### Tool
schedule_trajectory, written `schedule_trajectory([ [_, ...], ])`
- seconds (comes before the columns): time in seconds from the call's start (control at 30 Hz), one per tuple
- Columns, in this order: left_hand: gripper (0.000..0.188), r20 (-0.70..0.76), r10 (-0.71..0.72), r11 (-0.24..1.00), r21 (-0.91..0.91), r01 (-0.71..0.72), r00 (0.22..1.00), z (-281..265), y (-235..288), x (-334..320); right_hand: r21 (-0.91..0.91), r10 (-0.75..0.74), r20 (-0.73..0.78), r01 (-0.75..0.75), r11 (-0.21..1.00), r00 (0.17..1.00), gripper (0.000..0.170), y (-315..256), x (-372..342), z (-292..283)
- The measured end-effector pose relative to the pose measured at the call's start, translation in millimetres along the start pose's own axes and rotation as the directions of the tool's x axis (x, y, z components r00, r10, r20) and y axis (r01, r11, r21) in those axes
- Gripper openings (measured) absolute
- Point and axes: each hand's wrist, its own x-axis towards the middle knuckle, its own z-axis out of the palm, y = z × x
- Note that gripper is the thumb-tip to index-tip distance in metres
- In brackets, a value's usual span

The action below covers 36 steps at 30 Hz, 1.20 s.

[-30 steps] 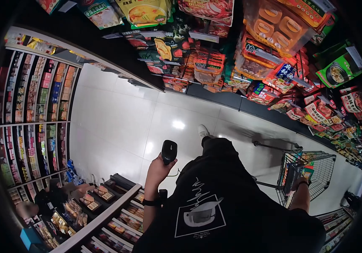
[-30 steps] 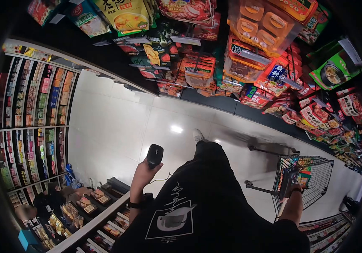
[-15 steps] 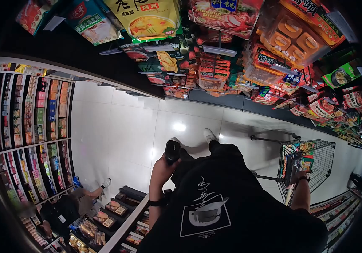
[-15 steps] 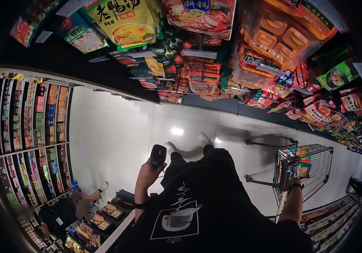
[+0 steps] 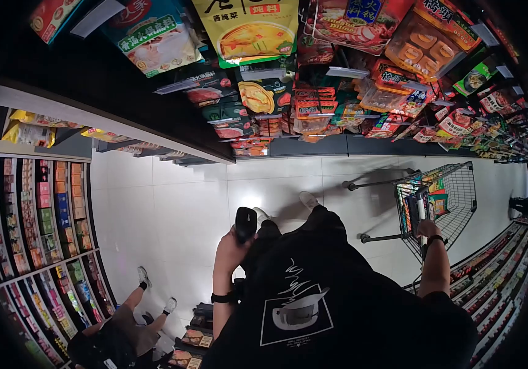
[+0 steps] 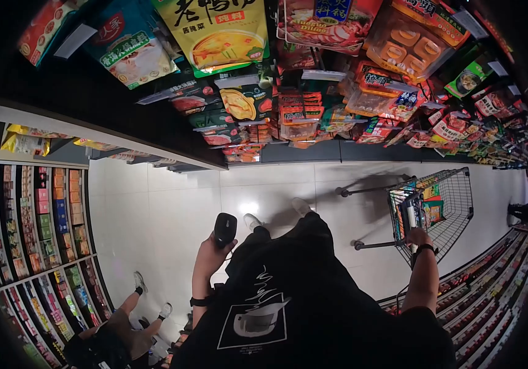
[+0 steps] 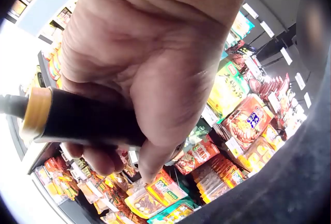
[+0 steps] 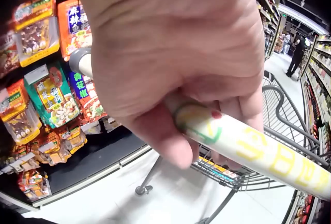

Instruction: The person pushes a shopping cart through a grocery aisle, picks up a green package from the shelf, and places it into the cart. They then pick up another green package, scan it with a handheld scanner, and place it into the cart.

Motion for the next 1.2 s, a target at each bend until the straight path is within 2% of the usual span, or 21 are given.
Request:
schedule_trajectory([
  [0.1,0.048,-0.035,0.049,0.997,-0.061,-0.051,0.998,-26.8,-31.8,1.9,0.288,0.340,0.018,-0.331,0.899,0.940,0.009,-48.4,-10.2,-11.9],
  [0.17,0.045,-0.027,0.016,0.997,-0.075,-0.018,1.000,-44.6,-41.1,2.0,0.506,0.562,0.211,-0.581,0.637,0.800,0.031,-96.4,-38.6,-69.0],
  [0.2,0.045,-0.018,-0.012,0.999,-0.034,0.011,1.000,-54.7,-43.9,0.5,0.417,0.489,0.170,-0.512,0.751,0.855,0.034,-90.8,-24.8,-53.5],
  [0.27,0.044,-0.004,-0.008,1.000,-0.020,0.008,1.000,-70.3,-56.3,0.6,0.420,0.671,0.181,-0.673,0.608,0.719,0.026,-158.3,-67.1,-130.2],
  [0.33,0.043,0.010,-0.026,0.998,-0.050,0.027,1.000,-81.6,-69.9,1.9,0.450,0.731,0.189,-0.719,0.529,0.656,0.023,-195.5,-87.7,-165.8],
  [0.4,0.043,-0.015,-0.041,0.995,-0.089,0.040,0.999,-91.1,-78.5,3.2,0.380,0.710,0.202,-0.722,0.578,0.674,0.032,-220.8,-102.5,-193.3],
  [0.47,0.043,-0.046,-0.069,0.994,-0.087,0.065,0.997,-100.0,-76.0,3.6,0.142,0.696,0.072,-0.698,0.702,0.715,0.041,-210.1,-85.3,-172.2],
  [0.53,0.044,-0.088,-0.105,0.992,-0.080,0.098,0.991,-103.9,-72.9,7.0,0.137,0.748,0.037,-0.745,0.653,0.662,0.041,-217.8,-67.1,-192.1],
  [0.57,0.044,-0.108,-0.118,0.989,-0.100,0.108,0.987,-102.8,-72.1,8.3,0.048,0.667,-0.028,-0.665,0.745,0.745,0.035,-224.6,-68.3,-209.2],
  [0.6,0.044,-0.123,-0.128,0.987,-0.112,0.114,0.984,-101.4,-70.0,10.6,0.099,0.525,-0.259,-0.519,0.849,0.810,0.027,-229.7,-70.7,-219.4],
  [0.63,0.044,-0.134,-0.132,0.986,-0.118,0.116,0.982,-99.8,-66.7,14.5,0.136,0.501,-0.260,-0.482,0.866,0.826,0.022,-228.1,-48.3,-232.0],
  [0.67,0.044,-0.154,-0.092,0.990,-0.117,0.075,0.984,-96.4,-65.0,18.3,0.250,0.465,-0.376,-0.396,0.884,0.801,0.020,-247.0,-44.3,-260.6],
  [0.73,0.045,-0.190,-0.012,0.994,-0.113,-0.009,0.982,-88.7,-59.8,25.8,0.301,0.263,-0.516,-0.114,0.947,0.815,0.022,-267.9,-17.2,-310.1],
  [0.77,0.045,-0.156,-0.026,0.997,-0.081,0.013,0.987,-89.6,-47.7,28.6,0.390,0.291,-0.341,-0.146,0.909,0.894,0.026,-274.7,15.1,-335.4],
  [0.8,0.045,-0.122,-0.041,0.998,-0.050,0.035,0.992,-93.2,-31.8,27.2,0.502,0.225,-0.407,0.011,0.865,0.885,0.029,-294.0,15.6,-366.9],
  [0.83,0.045,-0.091,-0.058,0.998,-0.021,0.056,0.994,-94.8,-16.8,27.1,0.431,0.173,-0.552,0.102,0.896,0.816,0.030,-295.5,68.0,-361.8],
  [0.87,0.044,-0.090,-0.043,0.999,-0.018,0.041,0.995,-94.7,-4.6,28.5,0.633,0.169,-0.424,0.158,0.758,0.890,0.030,-298.3,106.0,-372.8],
  [0.93,0.044,-0.085,-0.025,1.000,-0.004,0.024,0.996,-94.3,10.6,25.9,0.489,0.145,-0.605,0.222,0.844,0.783,0.030,-306.8,175.3,-377.0],
  [1.0,0.041,-0.159,-0.012,1.000,-0.015,0.010,0.987,-84.0,11.1,28.3,0.633,0.278,-0.572,0.201,0.747,0.772,0.031,-322.7,254.9,-381.6],
  [1.1,0.039,-0.201,-0.057,0.998,-0.025,0.054,0.978,-72.5,6.6,16.0,0.693,0.130,-0.394,0.201,0.693,0.910,0.038,-323.3,325.3,-383.2],
  [1.2,0.039,-0.233,-0.126,0.991,-0.063,0.115,0.964,-59.7,5.6,-0.4,0.823,0.360,-0.359,0.110,0.558,0.861,0.044,-334.7,311.2,-404.9],
])
